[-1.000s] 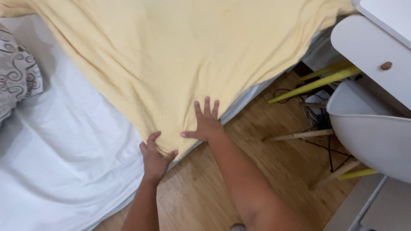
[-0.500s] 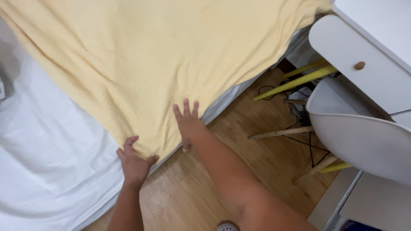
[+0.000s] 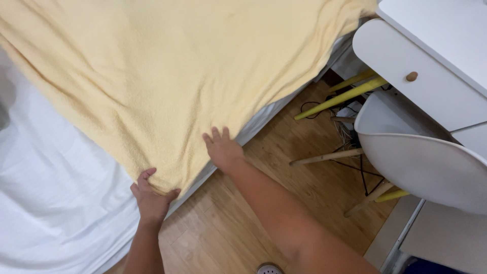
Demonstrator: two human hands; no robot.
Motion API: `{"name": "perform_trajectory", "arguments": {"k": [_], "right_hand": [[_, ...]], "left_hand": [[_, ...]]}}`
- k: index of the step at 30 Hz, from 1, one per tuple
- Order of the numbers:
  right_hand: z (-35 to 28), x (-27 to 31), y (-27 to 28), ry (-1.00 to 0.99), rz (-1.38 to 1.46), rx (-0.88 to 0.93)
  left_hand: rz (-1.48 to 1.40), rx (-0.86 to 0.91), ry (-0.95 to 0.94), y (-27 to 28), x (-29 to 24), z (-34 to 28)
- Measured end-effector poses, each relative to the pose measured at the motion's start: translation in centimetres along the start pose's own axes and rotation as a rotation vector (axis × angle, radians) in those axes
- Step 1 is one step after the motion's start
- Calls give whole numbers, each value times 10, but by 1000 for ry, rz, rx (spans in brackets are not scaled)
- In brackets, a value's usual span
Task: The person spreads a yellow blanket over a white bedsheet, smoothing it across the mattress and tucking the edges. They then place two patterned pillows at the head of the bed.
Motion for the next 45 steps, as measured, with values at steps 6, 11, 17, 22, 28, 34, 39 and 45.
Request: {"name": "perform_trajectory", "arguments": {"k": [6,11,17,22,28,34,39,45], "right_hand": [[-47,-23,-6,24,-229,-105],[-45,22,47,47,-180,-73],[-21,92,92,12,257,-188],[4,95,46,-126,242,30],[9,101,43,-164,197,53],[10,97,30,-158,217,28],[14,94,18,-160,245,-43],[16,97,25,-176,231,20]], "left_hand": [[145,-127,-53,-4,-5,-5],[66,-94,-41,5,-8,-9],[-315,-23,-43,11,0,0],[-441,48,-95,21,2,10],[-724,182,90,18,11,25],[-594,219,196,-7,46,35],[-503,114,84,-8,47,36],[-545,123,185,-2,38,31]]}}
Point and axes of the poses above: each hand's wrist, its own z-axis towards the middle knuckle, its own y-axis out of the back of the hand, x = y × z, the point moved 5 cm from there along z, towards the middle knuckle, and after that the axes turned 6 degrees about z, right-handed, at the moved point
